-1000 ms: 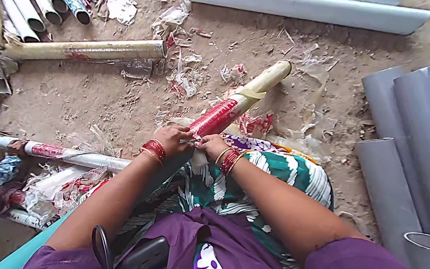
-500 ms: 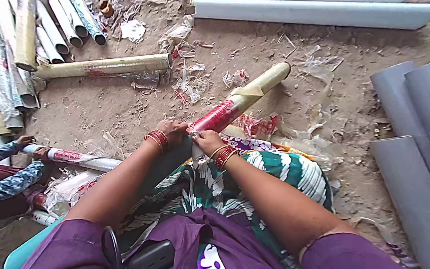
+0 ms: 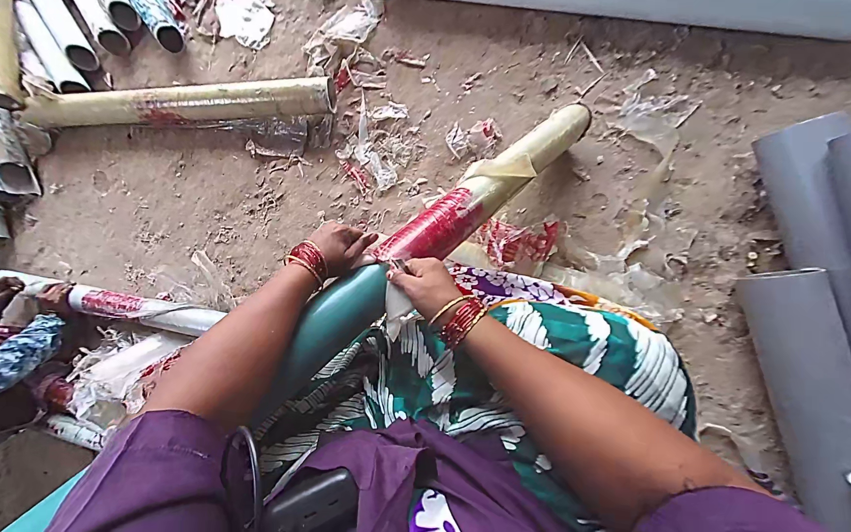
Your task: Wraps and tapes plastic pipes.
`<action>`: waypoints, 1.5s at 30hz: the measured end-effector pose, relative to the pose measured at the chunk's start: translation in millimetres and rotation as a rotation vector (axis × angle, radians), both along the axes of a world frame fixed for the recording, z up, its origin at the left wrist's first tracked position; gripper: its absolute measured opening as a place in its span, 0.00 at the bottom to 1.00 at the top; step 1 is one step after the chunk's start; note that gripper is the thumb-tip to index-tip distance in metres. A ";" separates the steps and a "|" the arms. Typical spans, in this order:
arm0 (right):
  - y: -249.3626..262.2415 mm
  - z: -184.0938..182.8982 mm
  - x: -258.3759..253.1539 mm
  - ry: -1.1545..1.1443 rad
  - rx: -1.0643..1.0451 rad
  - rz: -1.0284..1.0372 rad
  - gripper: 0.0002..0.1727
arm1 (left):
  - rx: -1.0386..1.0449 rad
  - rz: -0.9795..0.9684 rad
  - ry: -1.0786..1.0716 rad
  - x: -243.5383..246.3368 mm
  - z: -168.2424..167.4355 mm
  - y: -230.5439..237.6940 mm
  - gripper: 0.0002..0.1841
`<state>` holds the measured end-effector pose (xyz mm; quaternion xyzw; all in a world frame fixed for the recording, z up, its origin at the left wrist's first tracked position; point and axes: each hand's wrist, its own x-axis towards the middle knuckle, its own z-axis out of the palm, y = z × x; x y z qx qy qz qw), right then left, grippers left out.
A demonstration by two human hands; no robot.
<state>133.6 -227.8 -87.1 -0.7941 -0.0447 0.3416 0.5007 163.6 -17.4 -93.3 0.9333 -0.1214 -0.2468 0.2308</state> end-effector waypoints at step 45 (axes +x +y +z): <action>0.9 14.8 -5.0 -0.160 -0.236 0.156 0.19 | 0.119 0.208 0.100 33.6 -4.5 -31.8 0.29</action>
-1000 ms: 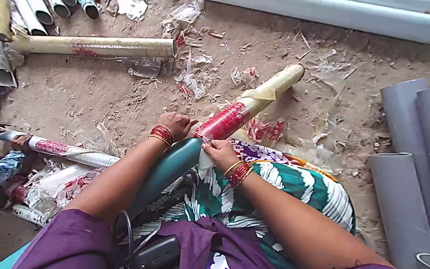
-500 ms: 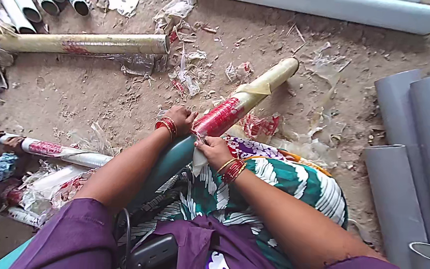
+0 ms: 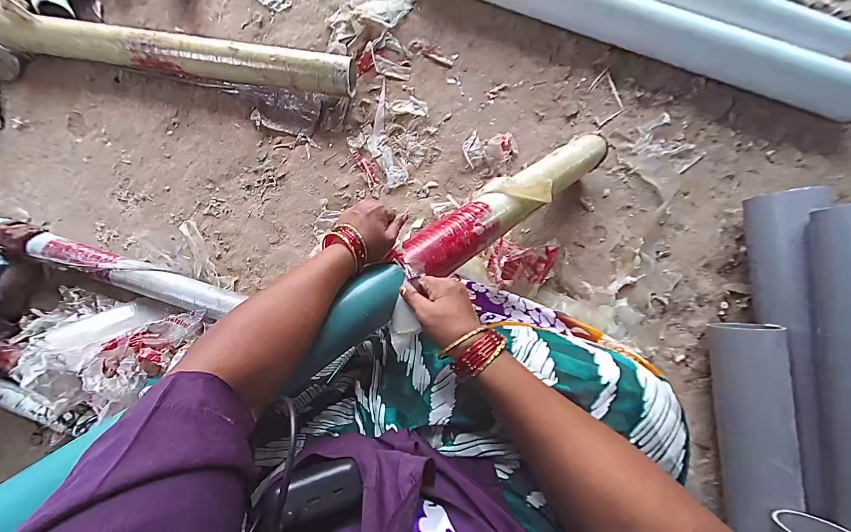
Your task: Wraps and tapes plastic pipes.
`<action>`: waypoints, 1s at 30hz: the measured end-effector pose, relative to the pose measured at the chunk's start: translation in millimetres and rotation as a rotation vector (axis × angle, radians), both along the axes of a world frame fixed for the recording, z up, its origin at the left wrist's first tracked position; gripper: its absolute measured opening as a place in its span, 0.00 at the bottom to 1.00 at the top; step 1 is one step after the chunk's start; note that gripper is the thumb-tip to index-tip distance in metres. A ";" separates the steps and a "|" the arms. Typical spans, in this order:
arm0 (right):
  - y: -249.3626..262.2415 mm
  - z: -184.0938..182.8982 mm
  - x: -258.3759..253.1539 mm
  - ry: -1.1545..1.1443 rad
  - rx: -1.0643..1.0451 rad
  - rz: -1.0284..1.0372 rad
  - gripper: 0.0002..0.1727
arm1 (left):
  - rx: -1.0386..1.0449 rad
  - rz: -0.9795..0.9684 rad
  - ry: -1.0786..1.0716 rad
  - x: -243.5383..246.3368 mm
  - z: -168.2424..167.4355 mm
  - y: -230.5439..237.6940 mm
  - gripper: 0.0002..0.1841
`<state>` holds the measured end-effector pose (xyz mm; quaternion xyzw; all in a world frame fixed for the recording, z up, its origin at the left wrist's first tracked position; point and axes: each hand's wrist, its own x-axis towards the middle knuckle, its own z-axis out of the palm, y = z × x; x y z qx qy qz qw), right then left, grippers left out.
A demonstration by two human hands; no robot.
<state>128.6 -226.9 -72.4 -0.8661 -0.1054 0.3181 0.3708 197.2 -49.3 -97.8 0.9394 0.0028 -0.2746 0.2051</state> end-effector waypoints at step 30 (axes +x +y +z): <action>-55.4 -48.2 68.2 -1.112 0.161 0.789 0.08 | -0.109 0.216 0.000 -8.8 8.1 -15.7 0.23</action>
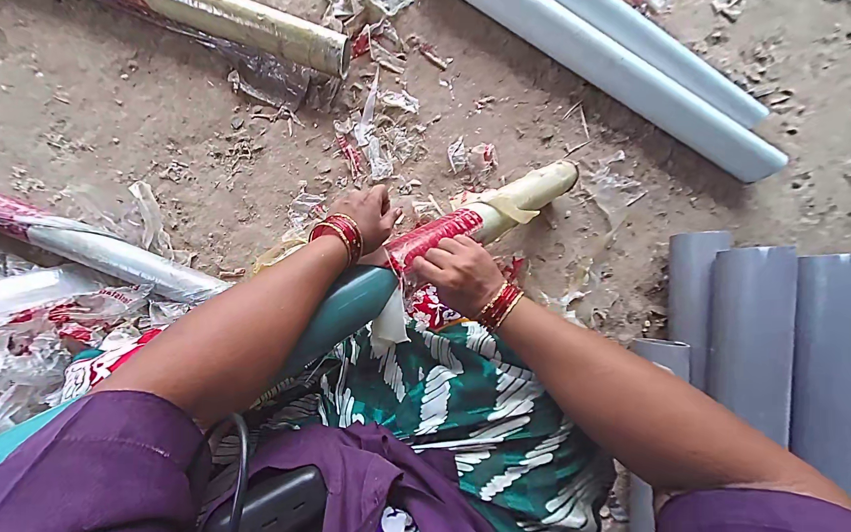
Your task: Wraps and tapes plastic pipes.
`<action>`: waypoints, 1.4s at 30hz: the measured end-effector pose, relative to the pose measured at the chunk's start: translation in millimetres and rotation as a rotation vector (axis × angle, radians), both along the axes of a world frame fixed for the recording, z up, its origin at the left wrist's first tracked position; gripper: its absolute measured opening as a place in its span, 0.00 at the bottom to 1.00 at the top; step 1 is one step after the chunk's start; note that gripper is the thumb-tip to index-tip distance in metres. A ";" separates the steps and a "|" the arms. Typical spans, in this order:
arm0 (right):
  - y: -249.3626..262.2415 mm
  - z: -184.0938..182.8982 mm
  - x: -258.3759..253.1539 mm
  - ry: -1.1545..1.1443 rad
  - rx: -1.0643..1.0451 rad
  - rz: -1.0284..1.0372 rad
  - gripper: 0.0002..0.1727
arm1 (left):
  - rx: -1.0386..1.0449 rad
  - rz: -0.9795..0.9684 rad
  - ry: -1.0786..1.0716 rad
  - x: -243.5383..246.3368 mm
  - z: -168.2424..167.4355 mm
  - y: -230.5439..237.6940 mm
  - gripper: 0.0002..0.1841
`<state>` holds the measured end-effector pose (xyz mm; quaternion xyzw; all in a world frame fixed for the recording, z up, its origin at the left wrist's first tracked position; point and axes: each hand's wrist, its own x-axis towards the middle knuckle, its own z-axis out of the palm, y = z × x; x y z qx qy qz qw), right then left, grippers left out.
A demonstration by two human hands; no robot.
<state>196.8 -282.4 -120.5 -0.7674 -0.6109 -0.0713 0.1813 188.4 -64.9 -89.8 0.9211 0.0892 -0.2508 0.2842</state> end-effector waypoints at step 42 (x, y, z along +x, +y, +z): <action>4.1 -0.1 21.5 0.084 -0.056 0.131 0.06 | 0.068 -0.067 0.029 1.5 5.4 -8.2 0.21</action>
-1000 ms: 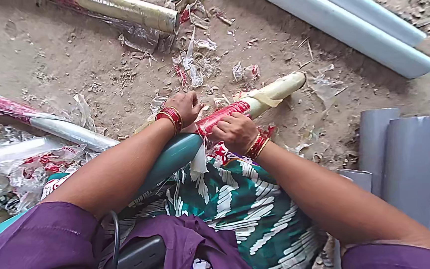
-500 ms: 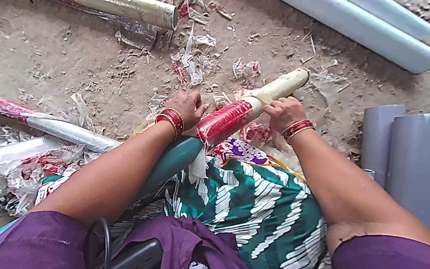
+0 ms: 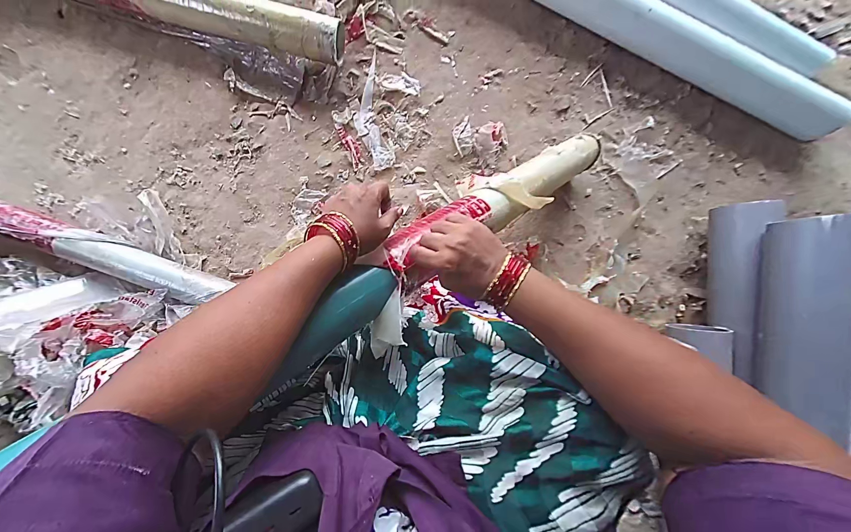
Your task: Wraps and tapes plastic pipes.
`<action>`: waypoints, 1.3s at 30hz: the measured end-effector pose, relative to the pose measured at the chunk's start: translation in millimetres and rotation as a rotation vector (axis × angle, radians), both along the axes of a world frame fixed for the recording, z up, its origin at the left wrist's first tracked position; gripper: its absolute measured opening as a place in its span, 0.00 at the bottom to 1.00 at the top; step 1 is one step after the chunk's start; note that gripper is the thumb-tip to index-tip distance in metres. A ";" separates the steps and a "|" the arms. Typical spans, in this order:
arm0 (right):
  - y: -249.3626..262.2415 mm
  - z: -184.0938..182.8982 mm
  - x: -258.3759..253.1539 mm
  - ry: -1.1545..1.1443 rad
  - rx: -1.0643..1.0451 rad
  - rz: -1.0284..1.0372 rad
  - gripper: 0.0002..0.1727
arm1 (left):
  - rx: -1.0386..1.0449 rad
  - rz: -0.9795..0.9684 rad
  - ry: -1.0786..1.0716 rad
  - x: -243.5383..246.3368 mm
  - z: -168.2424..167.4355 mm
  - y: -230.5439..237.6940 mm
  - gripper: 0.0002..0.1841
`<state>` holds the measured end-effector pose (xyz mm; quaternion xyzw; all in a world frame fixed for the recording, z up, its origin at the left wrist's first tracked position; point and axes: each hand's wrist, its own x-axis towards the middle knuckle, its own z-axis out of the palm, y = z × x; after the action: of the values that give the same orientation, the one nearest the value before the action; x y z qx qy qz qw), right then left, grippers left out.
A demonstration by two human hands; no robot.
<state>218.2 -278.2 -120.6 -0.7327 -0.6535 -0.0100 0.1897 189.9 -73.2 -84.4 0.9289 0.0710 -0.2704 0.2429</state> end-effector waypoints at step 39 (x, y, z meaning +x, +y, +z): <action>-0.2 -14.7 9.1 -0.038 0.088 -0.008 0.07 | 0.012 -0.008 0.017 4.4 -5.8 7.0 0.22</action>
<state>227.3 -278.4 -135.3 -0.7260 -0.6529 -0.0534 0.2093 194.3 -66.2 -90.2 0.9282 0.0709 -0.2788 0.2359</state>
